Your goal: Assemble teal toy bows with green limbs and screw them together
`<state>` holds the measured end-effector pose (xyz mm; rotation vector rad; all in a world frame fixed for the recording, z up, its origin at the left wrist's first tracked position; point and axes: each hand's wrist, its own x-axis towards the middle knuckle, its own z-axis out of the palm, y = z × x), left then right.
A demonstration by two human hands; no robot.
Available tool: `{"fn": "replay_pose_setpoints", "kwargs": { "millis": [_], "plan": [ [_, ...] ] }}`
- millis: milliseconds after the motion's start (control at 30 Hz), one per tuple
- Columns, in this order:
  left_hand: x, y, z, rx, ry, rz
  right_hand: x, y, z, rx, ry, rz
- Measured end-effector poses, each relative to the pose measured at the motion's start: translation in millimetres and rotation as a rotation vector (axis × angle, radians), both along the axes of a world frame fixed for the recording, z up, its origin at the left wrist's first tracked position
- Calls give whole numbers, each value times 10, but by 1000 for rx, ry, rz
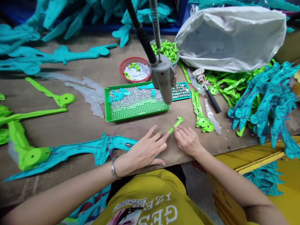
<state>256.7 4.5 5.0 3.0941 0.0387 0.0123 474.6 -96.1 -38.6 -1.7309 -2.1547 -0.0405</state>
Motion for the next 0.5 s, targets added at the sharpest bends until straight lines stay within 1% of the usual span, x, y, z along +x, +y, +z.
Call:
{"fn": "replay_pose_setpoints", "kwargs": {
  "millis": [100, 200, 267, 433, 500],
  "plan": [
    [-6, 2, -4, -7, 5, 4, 26, 6, 17, -12, 57, -25],
    [-20, 7, -2, -11, 3, 12, 52, 54, 77, 2, 219, -79],
    [-34, 3, 2, -6, -9, 19, 44, 81, 131, 7, 291, -101],
    [-85, -63, 30, 56, -14, 96, -78, 77, 266, 82, 289, -133],
    [-108, -94, 63, 79, -5, 130, -148, 52, 300, 68, 328, -133]
  ]
}}
